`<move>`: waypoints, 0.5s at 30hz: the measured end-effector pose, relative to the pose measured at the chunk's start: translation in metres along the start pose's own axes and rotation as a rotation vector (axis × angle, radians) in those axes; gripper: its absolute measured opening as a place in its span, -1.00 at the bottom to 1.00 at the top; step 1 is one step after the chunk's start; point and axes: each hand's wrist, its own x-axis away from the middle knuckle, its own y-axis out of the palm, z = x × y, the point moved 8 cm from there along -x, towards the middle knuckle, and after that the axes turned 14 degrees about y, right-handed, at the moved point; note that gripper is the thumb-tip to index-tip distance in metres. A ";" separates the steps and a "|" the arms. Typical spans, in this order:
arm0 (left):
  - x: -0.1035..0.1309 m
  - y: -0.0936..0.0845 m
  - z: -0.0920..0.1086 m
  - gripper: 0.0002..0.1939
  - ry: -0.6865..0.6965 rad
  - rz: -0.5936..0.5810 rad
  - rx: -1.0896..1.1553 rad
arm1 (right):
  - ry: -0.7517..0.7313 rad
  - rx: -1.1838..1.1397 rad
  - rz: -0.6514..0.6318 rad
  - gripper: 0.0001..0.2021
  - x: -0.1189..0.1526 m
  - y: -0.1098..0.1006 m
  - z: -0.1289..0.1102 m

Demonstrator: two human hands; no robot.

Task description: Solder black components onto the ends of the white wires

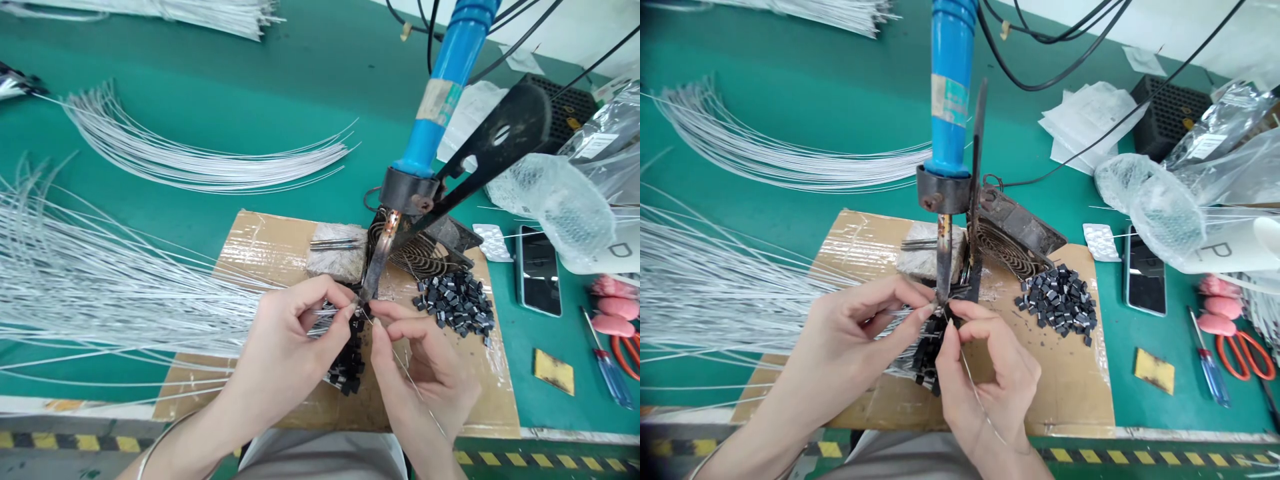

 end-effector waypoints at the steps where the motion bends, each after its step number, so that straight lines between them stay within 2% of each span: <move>1: 0.000 0.000 0.000 -0.82 -0.001 -0.001 -0.002 | 0.001 0.002 -0.003 -0.83 0.000 0.000 0.000; 15: 0.000 0.001 0.000 -0.82 -0.014 -0.017 -0.025 | -0.010 0.008 -0.004 -0.84 -0.002 0.000 -0.002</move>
